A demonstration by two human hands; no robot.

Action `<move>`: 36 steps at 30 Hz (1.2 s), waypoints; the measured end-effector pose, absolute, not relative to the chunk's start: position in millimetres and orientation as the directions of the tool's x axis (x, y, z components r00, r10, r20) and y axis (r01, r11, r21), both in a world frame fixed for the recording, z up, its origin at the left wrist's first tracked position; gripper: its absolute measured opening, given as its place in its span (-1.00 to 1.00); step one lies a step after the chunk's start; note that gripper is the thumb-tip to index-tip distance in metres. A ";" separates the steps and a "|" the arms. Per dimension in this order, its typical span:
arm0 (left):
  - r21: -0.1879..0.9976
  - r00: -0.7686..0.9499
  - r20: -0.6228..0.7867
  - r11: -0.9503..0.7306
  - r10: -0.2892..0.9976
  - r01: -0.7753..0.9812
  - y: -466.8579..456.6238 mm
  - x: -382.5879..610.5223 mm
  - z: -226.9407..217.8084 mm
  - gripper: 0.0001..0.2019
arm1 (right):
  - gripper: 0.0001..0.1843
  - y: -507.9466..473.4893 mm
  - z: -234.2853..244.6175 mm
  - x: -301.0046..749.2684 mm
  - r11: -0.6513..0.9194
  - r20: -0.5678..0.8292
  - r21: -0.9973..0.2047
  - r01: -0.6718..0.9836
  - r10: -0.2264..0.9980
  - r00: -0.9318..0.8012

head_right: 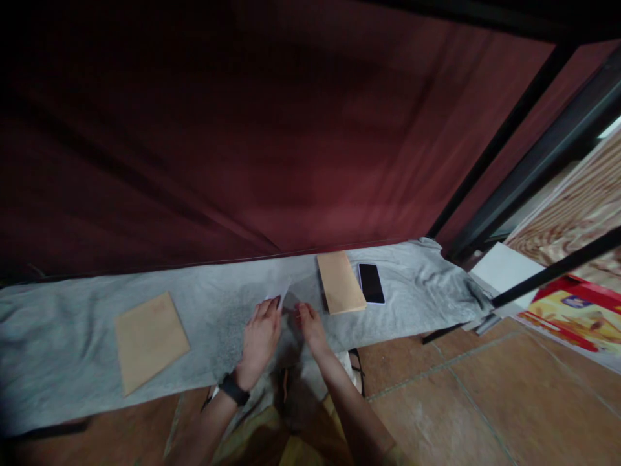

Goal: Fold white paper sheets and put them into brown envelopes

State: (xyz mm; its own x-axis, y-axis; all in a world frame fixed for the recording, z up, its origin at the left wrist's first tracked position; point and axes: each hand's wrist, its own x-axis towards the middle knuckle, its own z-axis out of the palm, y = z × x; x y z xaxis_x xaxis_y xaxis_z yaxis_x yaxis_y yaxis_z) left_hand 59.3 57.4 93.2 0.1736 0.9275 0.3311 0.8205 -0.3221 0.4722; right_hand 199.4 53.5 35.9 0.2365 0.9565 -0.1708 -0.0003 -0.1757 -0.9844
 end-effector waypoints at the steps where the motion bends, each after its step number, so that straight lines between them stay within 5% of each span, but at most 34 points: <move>1: 0.611 0.073 0.313 -0.259 0.947 0.748 59.7 56.8 97.0 -0.65 | -0.61 51.8 34.0 200.2 -0.192 -0.204 -0.979 -0.070 0.948 0.245; 4: 0.962 -0.220 0.040 0.021 0.975 0.271 65.1 50.2 99.6 -0.67 | -0.59 44.1 29.6 198.5 -0.222 -0.248 -0.965 -0.137 0.943 0.220; 7: 0.961 -0.280 -0.253 0.207 0.926 -0.183 65.4 45.6 89.8 -0.69 | -0.51 37.5 30.3 192.7 -0.256 -0.290 -0.940 -0.227 0.948 0.131; 9: 0.933 -0.276 -0.320 0.252 0.907 -0.256 62.0 41.7 80.2 -0.72 | -0.50 36.0 32.3 190.3 -0.272 -0.304 -0.935 -0.228 0.946 0.115; 21: 0.913 -0.164 -0.407 0.403 0.898 -0.059 44.2 -1.7 54.4 -0.65 | -0.77 44.6 19.7 203.0 -0.261 -0.208 -0.941 0.215 0.948 0.241; 28: 0.894 -0.129 -0.431 0.442 0.893 0.076 46.8 0.2 45.9 -0.67 | -0.63 41.8 19.9 204.4 -0.244 -0.103 -0.860 0.449 0.944 0.315; 32: 0.877 -0.114 -0.451 0.463 0.885 0.129 50.3 0.6 44.6 -0.72 | -0.54 29.2 19.1 201.0 -0.107 0.150 -0.676 0.729 0.949 0.278; 36: 0.866 -0.106 -0.454 0.466 0.885 0.182 52.2 1.6 44.5 -0.79 | -0.55 22.5 18.0 183.9 0.127 0.328 -0.484 0.866 0.943 0.045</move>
